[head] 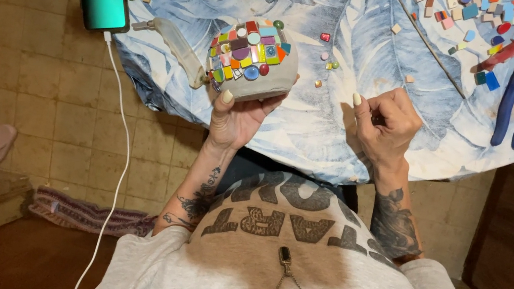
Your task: Applying small colorful mosaic tiles to a white ceramic mug using adhesive and an applicator stick.
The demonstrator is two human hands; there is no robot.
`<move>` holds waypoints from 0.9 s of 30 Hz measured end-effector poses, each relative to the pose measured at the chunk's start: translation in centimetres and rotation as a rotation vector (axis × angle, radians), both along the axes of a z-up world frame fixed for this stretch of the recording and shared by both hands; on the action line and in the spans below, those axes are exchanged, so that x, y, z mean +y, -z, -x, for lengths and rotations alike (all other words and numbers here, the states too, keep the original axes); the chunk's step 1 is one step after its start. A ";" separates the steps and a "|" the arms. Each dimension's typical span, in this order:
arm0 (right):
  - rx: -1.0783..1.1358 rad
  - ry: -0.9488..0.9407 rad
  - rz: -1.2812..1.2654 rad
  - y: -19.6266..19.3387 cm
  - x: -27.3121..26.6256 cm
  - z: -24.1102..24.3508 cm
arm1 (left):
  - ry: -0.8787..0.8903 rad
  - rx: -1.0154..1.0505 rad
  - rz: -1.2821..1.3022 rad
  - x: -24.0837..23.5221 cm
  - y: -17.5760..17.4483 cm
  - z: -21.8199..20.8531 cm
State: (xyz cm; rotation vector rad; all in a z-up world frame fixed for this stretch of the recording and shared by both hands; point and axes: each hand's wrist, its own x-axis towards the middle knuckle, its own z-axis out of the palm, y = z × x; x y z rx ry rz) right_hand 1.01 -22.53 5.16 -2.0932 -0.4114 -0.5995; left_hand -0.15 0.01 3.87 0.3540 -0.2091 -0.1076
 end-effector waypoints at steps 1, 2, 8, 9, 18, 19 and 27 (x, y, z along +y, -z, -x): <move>-0.001 0.001 -0.002 0.0 0.0 0.0 | 0.003 -0.001 -0.004 0.1 0.7 0.0; -0.002 0.002 -0.005 0.1 0.0 0.1 | 0.006 -0.003 -0.008 0.3 1.3 -0.1; -0.008 -0.134 -0.083 -1.6 2.9 1.4 | 0.035 -0.037 0.065 -0.2 0.8 0.1; -0.007 -0.138 -0.084 -2.6 3.7 1.4 | 0.031 -0.036 0.065 -0.3 0.7 0.7; 0.095 -0.406 -0.100 -7.2 6.8 1.6 | 0.192 0.003 0.182 -0.9 -2.0 2.2; 0.064 -0.421 -0.093 -7.6 7.1 1.8 | 0.197 0.000 0.172 -1.0 -2.3 2.2; 0.039 -0.439 -0.078 -8.9 7.3 2.8 | 0.216 -0.010 0.123 -1.0 -3.8 2.4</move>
